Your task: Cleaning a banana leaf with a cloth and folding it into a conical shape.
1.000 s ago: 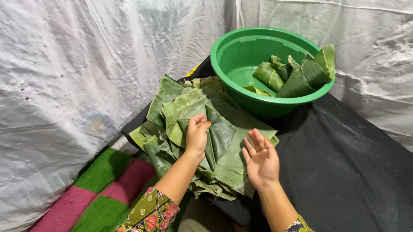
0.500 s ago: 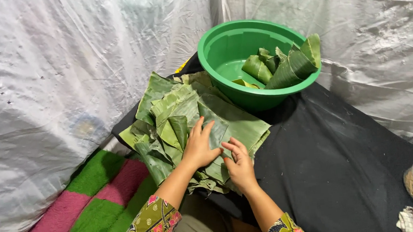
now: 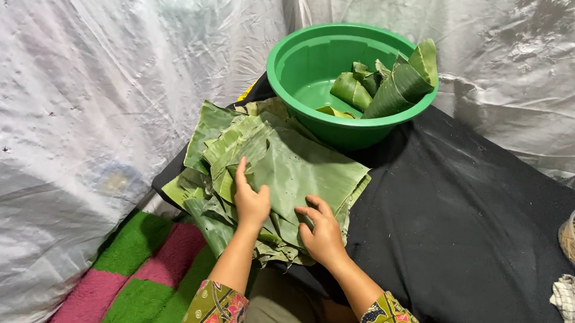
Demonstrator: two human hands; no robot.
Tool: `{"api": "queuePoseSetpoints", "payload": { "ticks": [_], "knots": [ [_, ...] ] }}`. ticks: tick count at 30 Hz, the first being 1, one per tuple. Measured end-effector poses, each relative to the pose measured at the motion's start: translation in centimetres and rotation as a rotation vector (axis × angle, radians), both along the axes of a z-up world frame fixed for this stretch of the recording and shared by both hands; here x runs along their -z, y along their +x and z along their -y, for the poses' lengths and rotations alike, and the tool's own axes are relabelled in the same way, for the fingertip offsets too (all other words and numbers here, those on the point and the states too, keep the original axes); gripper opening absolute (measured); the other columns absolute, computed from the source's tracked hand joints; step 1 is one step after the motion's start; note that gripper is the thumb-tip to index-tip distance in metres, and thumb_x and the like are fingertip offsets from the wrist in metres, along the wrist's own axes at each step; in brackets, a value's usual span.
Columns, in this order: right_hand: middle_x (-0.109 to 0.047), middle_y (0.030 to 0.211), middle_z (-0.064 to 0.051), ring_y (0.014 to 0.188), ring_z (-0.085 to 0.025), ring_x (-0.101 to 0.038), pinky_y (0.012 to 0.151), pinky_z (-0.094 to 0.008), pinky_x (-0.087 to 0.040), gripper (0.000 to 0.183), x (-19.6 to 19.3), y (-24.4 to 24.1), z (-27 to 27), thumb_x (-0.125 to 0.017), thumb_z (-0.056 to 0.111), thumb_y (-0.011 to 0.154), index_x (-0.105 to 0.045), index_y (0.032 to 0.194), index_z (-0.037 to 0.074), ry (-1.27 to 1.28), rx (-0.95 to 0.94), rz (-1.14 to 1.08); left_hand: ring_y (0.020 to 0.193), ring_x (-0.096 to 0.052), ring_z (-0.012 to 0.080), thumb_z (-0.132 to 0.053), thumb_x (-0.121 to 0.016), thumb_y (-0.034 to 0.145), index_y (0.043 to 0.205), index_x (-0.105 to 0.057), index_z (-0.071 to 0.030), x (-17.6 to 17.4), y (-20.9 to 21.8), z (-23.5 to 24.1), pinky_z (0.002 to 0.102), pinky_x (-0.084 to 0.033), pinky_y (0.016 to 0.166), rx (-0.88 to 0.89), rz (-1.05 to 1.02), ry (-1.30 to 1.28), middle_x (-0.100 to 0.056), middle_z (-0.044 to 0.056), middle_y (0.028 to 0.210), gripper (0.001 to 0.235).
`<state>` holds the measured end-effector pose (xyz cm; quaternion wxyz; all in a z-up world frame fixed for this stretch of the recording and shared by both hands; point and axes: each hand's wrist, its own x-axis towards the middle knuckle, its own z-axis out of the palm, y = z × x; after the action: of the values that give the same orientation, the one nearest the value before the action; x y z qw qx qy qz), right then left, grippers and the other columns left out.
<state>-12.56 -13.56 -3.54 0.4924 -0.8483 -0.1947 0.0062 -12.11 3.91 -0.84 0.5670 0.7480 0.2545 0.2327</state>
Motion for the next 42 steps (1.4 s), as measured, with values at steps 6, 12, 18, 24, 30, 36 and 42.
{"api": "queuePoseSetpoints", "payload": {
  "ticks": [6,12,18,24,30,36,42],
  "knots": [
    [-0.051,0.145,-0.016,0.142,-0.037,-0.043,0.11,-0.046,-0.045,0.042,-0.6,-0.7,-0.1,-0.071,0.017,0.088,-0.068,0.129,0.009,-0.134,-0.019,0.107,0.115,-0.064,0.0351,0.011,-0.047,0.093,0.153,-0.042,-0.011,6.3,3.1,-4.4,0.05,-0.057,0.095,0.068,0.395,-0.748,-0.057,0.033,0.133,0.065],
    [-0.053,0.142,-0.016,0.141,-0.036,-0.045,0.109,-0.046,-0.047,0.042,0.0,-0.9,0.5,-0.071,0.023,0.091,-0.066,0.129,0.006,-0.235,0.004,0.228,0.12,-0.062,0.0386,0.007,-0.042,0.099,0.153,-0.041,-0.011,7.2,3.4,-5.0,0.057,-0.054,0.099,0.091,0.468,-0.907,-0.056,0.033,0.137,0.057],
    [-0.05,0.143,-0.02,0.14,-0.042,-0.044,0.109,-0.052,-0.045,0.053,0.3,-1.1,1.1,-0.077,0.027,0.086,-0.064,0.131,0.004,-0.225,0.022,0.268,0.122,-0.061,0.0403,0.005,-0.042,0.101,0.154,-0.042,-0.016,9.9,4.1,-7.1,0.06,-0.052,0.101,0.132,0.445,-1.031,-0.059,0.028,0.136,0.057],
    [-0.043,0.146,-0.025,0.14,-0.05,-0.038,0.109,-0.061,-0.04,0.062,-0.2,-1.2,0.5,-0.077,0.026,0.087,-0.055,0.141,0.006,-0.289,0.049,0.304,0.123,-0.061,0.041,0.005,-0.043,0.1,0.151,-0.045,-0.02,7.4,3.8,-6.9,0.062,-0.05,0.103,0.153,0.37,-1.129,-0.06,0.026,0.137,0.057],
    [-0.046,0.142,-0.024,0.133,-0.054,-0.045,0.099,-0.061,-0.05,0.045,-0.4,-1.3,0.5,-0.061,-0.003,0.086,-0.064,0.129,0.008,-0.252,0.099,0.36,0.123,-0.06,0.0391,0.004,-0.043,0.101,0.15,-0.045,-0.019,9.3,4.4,-7.9,0.059,-0.05,0.105,0.138,0.348,-1.12,-0.06,0.025,0.136,0.055],
    [-0.039,0.087,0.004,0.082,-0.02,-0.056,0.081,-0.033,-0.052,0.029,3.2,1.1,2.3,-0.075,0.01,0.07,-0.078,0.087,0.033,-0.155,0.339,0.524,0.123,-0.06,0.0393,0.005,-0.042,0.101,0.15,-0.046,-0.018,7.9,3.8,-7.0,0.058,-0.051,0.105,0.117,0.367,-1.093,-0.06,0.026,0.134,0.055],
    [-0.07,0.079,-0.001,0.08,-0.03,-0.073,0.072,-0.042,-0.059,0.033,-1.4,-0.4,4.0,-0.065,0.013,0.084,-0.08,0.102,0.037,-0.17,0.33,0.109,0.12,-0.061,0.0371,0.007,-0.04,0.1,0.149,-0.047,-0.021,5.5,2.7,-5.4,0.063,-0.051,0.101,0.141,0.342,-1.102,-0.061,0.023,0.129,0.057]
  ]
}}
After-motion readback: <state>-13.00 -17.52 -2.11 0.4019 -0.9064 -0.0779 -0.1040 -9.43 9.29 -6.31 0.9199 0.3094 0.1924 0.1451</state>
